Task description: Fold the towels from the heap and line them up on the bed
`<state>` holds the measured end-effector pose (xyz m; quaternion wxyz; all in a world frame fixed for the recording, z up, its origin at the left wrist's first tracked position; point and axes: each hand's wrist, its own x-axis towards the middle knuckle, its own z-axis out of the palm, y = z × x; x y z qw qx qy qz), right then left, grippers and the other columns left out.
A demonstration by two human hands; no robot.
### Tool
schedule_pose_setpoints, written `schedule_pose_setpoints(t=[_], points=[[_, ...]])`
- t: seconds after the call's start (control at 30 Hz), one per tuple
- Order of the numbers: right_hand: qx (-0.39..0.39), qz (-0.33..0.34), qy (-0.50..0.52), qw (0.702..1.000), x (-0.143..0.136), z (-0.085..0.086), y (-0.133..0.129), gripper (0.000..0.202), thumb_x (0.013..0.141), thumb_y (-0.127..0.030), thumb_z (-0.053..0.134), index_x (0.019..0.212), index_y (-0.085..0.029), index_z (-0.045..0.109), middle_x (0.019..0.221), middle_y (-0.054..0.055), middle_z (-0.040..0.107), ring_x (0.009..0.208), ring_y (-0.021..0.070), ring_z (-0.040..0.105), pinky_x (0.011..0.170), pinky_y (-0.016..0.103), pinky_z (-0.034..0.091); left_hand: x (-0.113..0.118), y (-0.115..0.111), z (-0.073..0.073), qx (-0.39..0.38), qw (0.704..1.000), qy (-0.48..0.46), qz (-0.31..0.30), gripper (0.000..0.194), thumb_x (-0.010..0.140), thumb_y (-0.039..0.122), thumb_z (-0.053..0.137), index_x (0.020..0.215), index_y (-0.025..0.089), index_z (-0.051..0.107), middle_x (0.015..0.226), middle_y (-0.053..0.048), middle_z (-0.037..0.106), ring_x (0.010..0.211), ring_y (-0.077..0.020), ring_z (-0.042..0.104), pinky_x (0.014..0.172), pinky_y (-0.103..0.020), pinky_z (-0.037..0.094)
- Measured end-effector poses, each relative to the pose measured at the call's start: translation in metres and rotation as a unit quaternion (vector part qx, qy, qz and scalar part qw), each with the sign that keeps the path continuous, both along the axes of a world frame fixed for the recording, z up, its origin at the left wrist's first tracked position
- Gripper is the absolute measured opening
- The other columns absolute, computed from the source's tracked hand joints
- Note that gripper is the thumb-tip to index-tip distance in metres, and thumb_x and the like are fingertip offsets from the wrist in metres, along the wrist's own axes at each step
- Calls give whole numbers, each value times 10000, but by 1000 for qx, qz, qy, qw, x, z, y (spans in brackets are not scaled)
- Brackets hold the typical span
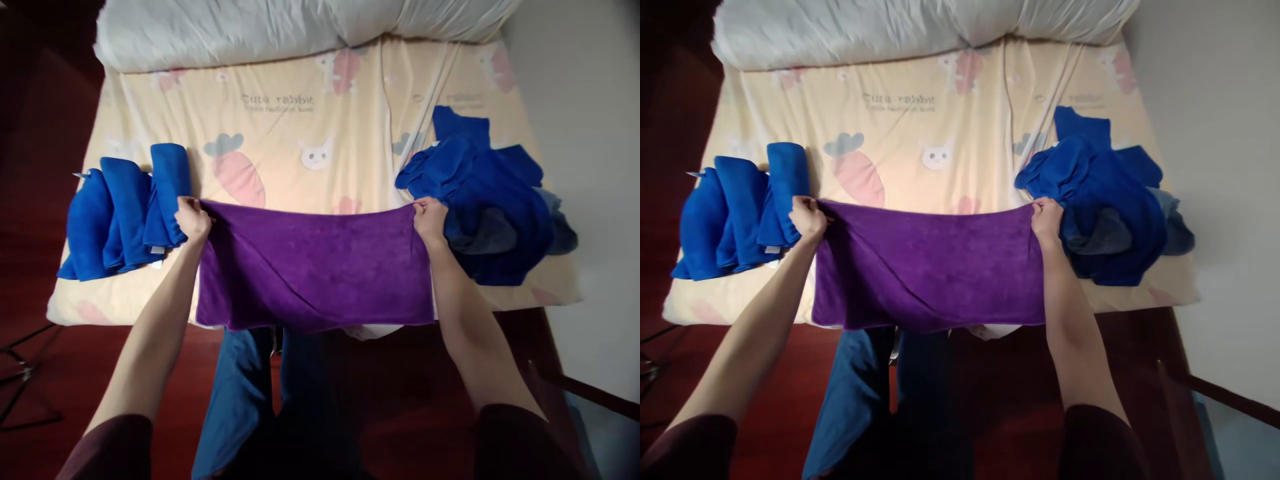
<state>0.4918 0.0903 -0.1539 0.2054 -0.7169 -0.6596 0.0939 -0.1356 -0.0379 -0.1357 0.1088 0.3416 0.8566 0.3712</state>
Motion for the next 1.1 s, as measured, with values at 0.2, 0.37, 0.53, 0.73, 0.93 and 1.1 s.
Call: schedule_pose_setpoints(t=[0.2, 0.37, 0.53, 0.73, 0.93, 1.1], points=[[-35, -53, -66, 996, -14, 15, 15, 240, 931, -119, 557, 1082, -96, 742, 1142, 230, 730, 1064, 294, 659, 1019, 426, 474, -11, 19, 10, -81, 992, 49, 78, 168, 984, 223, 586, 1105, 121, 641, 1065, -86, 715, 1215, -242, 626, 1013, -507, 421], [-55, -72, -56, 994, -24, 23, 12, 266, 915, -143, 610, 1142, -73, 730, 1092, 250, 742, 1026, 286, 653, 1013, 420, 468, -11, 10, 21, -102, 991, 85, -4, 249, 980, 322, 614, 1102, 110, 661, 1123, -123, 714, 1171, -265, 640, 1019, -470, 445], [-9, 7, -34, 999, -25, 15, -33, 462, 940, -250, 601, 1386, -129, 615, 1304, 236, 702, 1217, 338, 645, 1114, 485, 472, -10, -19, 30, -146, 973, 153, -89, 158, 965, 286, 582, 1039, 175, 667, 1225, -183, 678, 1143, -342, 655, 976, -452, 495], [30, 59, -3, 998, 28, 4, -83, 457, 970, -275, 428, 1361, -132, 619, 1505, 223, 586, 1453, 321, 528, 1242, 516, 402, -14, -34, 42, -176, 962, 166, -123, 229, 989, 281, 505, 1092, 165, 674, 1245, -187, 663, 1115, -316, 656, 1011, -447, 485], [-30, 47, -9, 998, 77, 9, -67, 499, 932, -226, 437, 1394, -140, 605, 1554, 196, 548, 1527, 290, 440, 1267, 566, 357, -1, -41, 35, -186, 952, 198, -141, 424, 952, 455, 543, 1255, 181, 656, 1311, -206, 624, 1090, -385, 664, 972, -641, 515], [-57, -38, -29, 997, 98, 8, -21, 546, 902, -177, 442, 1431, -124, 567, 1648, 163, 436, 1591, 277, 307, 1295, 548, 279, 17, -66, 18, -115, 952, 197, -206, 573, 890, 421, 582, 1409, 179, 588, 1377, -225, 555, 1254, -419, 592, 1081, -610, 483]])
